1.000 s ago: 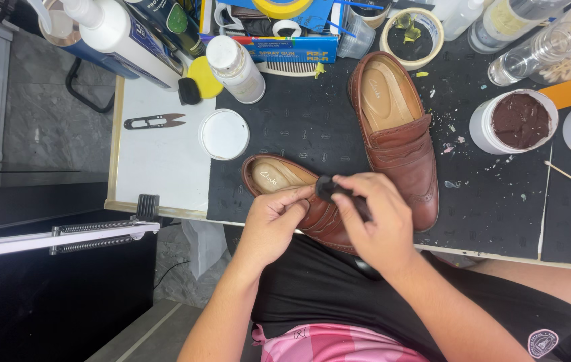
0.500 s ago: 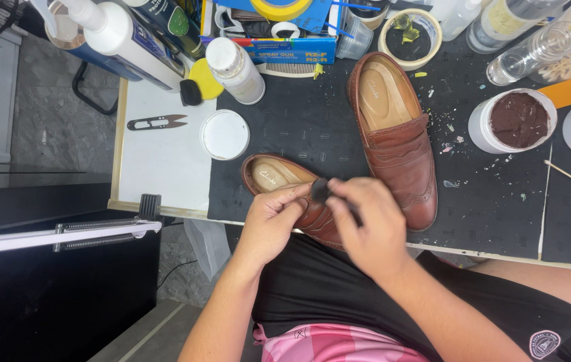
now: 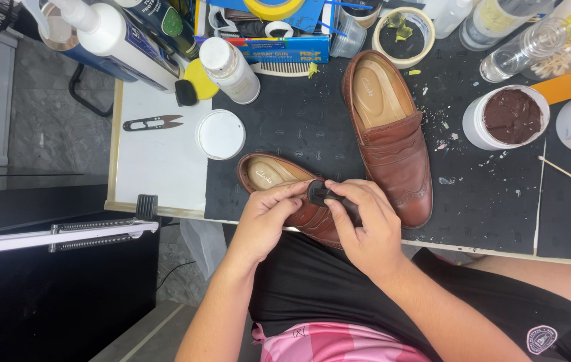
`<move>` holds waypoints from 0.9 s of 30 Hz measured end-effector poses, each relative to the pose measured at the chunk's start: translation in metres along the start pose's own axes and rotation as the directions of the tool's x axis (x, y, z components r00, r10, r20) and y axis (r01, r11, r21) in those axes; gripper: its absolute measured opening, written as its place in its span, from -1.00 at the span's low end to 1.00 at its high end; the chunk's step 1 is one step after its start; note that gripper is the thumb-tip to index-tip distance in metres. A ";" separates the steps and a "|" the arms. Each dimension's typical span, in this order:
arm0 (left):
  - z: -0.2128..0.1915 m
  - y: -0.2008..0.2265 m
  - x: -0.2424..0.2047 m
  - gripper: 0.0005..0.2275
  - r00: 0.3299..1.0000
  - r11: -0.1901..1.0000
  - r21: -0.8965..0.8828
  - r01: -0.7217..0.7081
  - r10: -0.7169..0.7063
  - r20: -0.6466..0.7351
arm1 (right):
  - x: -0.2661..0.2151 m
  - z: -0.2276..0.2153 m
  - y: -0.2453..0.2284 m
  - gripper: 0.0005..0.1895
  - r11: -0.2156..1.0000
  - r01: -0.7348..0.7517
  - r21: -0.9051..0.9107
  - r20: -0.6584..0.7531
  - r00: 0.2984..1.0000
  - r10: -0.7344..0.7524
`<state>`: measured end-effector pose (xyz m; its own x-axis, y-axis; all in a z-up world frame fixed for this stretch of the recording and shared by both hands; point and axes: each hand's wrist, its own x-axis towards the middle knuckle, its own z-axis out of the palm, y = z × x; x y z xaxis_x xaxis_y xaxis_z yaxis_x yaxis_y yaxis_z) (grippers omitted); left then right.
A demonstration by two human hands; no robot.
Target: The person applies brown shoe polish to a pair of brown leather loafers using a small black sponge. They work on the toe, vamp, and heel areas, repeatedly dipping the sponge into the polish container and rubbing the product into the leather. The shoes are rotated and repositioned to access different surfaces.
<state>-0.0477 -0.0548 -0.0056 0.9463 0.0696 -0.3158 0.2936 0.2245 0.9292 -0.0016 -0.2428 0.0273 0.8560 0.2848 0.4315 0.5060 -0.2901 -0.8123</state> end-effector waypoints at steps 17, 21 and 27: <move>0.002 -0.004 0.008 -0.54 0.989 0.980 -0.143 0.138 -0.145 -0.042 | 0.004 0.004 -0.001 -0.77 0.994 -0.103 0.039 0.011 0.995 0.103; -0.006 0.006 0.007 -0.31 0.981 0.952 -0.239 0.192 -0.183 0.059 | 0.018 -0.003 0.001 -0.81 0.999 0.020 -0.043 0.060 0.998 -0.017; -0.018 0.025 -0.003 -0.13 0.946 0.869 -0.425 0.253 -0.130 0.296 | 0.018 0.000 0.002 -0.69 0.947 0.323 0.005 0.269 0.911 -0.312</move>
<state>-0.0454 -0.0315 0.0150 0.8973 -0.2513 -0.3628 0.4366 0.6260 0.6461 0.0153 -0.2383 0.0335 0.5935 0.5956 0.5413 0.7546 -0.1778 -0.6317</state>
